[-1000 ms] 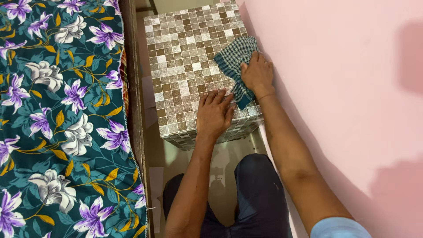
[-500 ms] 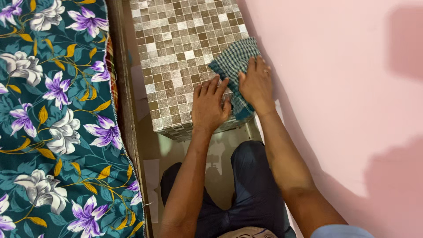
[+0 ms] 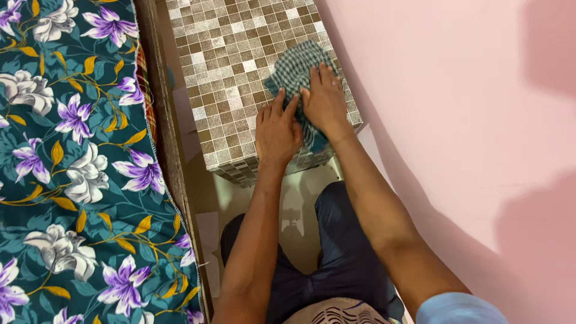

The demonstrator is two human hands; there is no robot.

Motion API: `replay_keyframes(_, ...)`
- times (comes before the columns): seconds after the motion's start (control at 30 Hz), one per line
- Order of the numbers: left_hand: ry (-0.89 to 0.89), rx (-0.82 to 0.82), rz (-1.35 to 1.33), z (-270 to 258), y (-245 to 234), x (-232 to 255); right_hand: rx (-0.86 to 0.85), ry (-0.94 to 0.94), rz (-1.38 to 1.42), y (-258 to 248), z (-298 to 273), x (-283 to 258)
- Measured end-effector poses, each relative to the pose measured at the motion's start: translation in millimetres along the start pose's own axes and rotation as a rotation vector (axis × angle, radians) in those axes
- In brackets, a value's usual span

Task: The person wipes the sides and top surface of tiled and brick-patterned furniture using a cloth by hand, moving around the object to reach different sides.

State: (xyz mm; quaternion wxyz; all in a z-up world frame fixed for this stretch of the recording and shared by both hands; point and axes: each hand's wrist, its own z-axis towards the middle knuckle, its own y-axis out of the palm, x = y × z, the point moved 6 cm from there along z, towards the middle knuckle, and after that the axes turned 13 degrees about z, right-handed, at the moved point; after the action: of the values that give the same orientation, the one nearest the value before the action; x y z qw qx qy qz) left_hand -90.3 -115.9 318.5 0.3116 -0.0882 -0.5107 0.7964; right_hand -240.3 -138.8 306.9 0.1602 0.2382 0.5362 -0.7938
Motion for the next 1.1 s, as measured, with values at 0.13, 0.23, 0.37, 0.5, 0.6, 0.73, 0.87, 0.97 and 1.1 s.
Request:
replay_keyframes(0.13,0.004,0.06,-0.045,-5.3,-10.4,0.1,0.011,-0.018,-0.024,-1.9,-16.7,-11.4)
replay_keyframes(0.23,-0.008,0.073,-0.111,-5.4,-14.2,-4.9,-0.034,-0.032,0.041,-8.2,-68.1,-18.5)
replay_keyframes(0.37,-0.081,0.035,-0.266,-5.3,-8.8,-4.9,-0.032,-0.104,-0.007,-0.7,-74.0,-18.9)
replay_keyframes(0.5,-0.148,0.274,-0.141,-5.3,-24.2,-5.1,-0.128,-0.088,-0.01,30.3,-10.2,15.5)
replay_keyframes(0.6,-0.215,0.188,-0.023,-5.2,-26.5,-5.5,-0.285,-0.125,0.008,62.6,60.2,35.9)
replay_keyframes(0.73,-0.258,-0.03,-0.08,-8.7,-18.4,-6.8,-0.5,-0.254,0.095,98.7,112.7,7.0)
replay_keyframes(0.87,-0.201,0.127,-0.163,-21.5,-14.6,-7.1,-0.958,-0.408,0.279,105.2,72.4,-76.5)
replay_keyframes(0.97,-0.073,0.269,-0.145,-25.8,-19.4,-1.1,-1.128,-0.455,0.2,90.3,46.1,-125.4)
replay_keyframes(1.1,-0.115,0.228,-0.071,-17.9,-22.4,-0.4,-1.187,-0.526,0.21,85.7,39.4,-144.0)
